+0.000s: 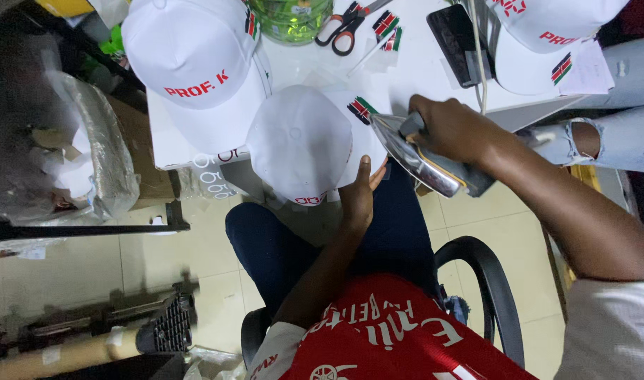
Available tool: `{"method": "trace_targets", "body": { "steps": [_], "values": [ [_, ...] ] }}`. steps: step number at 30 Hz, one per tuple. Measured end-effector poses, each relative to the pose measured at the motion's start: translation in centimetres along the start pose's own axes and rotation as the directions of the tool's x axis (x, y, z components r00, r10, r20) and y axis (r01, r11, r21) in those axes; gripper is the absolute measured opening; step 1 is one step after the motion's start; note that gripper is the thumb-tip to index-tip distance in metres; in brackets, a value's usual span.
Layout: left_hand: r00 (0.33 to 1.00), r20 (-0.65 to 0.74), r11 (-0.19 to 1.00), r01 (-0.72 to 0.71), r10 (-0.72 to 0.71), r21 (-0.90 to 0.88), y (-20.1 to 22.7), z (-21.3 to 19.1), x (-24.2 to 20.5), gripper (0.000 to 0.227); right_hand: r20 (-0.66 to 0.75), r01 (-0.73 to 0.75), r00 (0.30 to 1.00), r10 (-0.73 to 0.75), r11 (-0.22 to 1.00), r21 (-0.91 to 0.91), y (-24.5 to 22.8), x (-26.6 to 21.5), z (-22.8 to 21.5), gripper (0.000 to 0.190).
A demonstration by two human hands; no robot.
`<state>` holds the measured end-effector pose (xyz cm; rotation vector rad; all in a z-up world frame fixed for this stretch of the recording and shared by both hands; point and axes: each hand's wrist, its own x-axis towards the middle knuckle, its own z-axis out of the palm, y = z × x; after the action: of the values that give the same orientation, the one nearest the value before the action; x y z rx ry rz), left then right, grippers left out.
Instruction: The person places a small flag sticker onto a white cap and uses a handheld iron to press it into place. They repeat this process, ironing the sticker on the same cap multiple times to ensure it adheres properly.
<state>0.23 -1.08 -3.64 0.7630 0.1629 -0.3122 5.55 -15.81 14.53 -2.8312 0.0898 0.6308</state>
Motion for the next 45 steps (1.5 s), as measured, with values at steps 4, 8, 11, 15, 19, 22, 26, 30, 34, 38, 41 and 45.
{"method": "trace_targets", "body": {
  "steps": [4,8,11,15,19,22,26,30,34,38,41,45],
  "values": [
    [1.0,-0.016,1.0,0.002,-0.002,0.021,2.1,1.3,-1.1,0.06,0.027,-0.017,1.0,0.016,1.0,0.026,-0.6,-1.1,0.0,0.039],
    [1.0,0.021,0.999,-0.004,0.003,0.047,4.7,2.7,-2.2,0.064,0.007,0.014,1.0,-0.014,0.998,0.065,-1.0,-0.2,-0.2,0.039],
    [1.0,-0.004,0.999,0.004,-0.004,0.034,3.8,2.3,-1.8,0.063,0.001,0.027,1.0,-0.027,0.998,0.063,-0.6,0.3,0.2,0.039],
    [0.999,-0.048,1.0,0.023,-0.023,0.013,3.5,2.4,-1.6,0.061,0.03,-0.014,0.999,0.013,1.0,0.029,0.2,-1.1,0.9,0.037],
    [0.999,-0.042,1.0,0.02,-0.019,0.005,3.0,2.0,-1.4,0.062,0.002,-0.033,0.999,0.033,0.998,0.055,-0.3,-1.4,0.5,0.033],
    [1.0,0.003,0.998,0.005,-0.005,0.056,3.5,2.0,-1.6,0.064,0.005,-0.04,0.999,0.04,0.999,0.03,-0.2,-0.1,0.3,0.036],
    [1.0,0.004,0.999,-0.014,0.013,0.053,3.1,2.0,-1.4,0.069,-0.042,-0.005,0.999,0.007,0.999,0.033,-0.4,0.1,-0.4,0.035],
    [0.999,0.024,0.998,-0.035,0.034,0.05,4.5,2.8,-2.1,0.068,-0.004,-0.035,0.999,0.035,0.999,0.012,0.0,-0.8,-0.1,0.039],
    [1.0,0.007,0.999,0.001,-0.002,0.053,3.4,2.2,-1.4,0.064,-0.023,-0.041,0.999,0.042,0.999,0.03,0.3,0.4,0.0,0.035],
    [1.0,-0.022,1.0,0.001,0.0,0.023,2.4,1.7,-1.1,0.068,-0.034,0.019,0.999,-0.02,1.0,-0.011,0.1,2.9,-0.3,0.038],
    [1.0,-0.018,0.999,-0.007,0.008,0.05,3.9,2.4,-1.5,0.067,-0.07,0.051,0.996,-0.053,0.998,-0.026,-0.6,4.1,-0.6,0.038],
    [1.0,-0.014,0.997,0.023,-0.022,0.075,4.9,2.9,-1.9,0.066,-0.032,0.057,0.998,-0.056,0.998,0.023,-0.8,2.6,-1.1,0.039]
  ]
}}
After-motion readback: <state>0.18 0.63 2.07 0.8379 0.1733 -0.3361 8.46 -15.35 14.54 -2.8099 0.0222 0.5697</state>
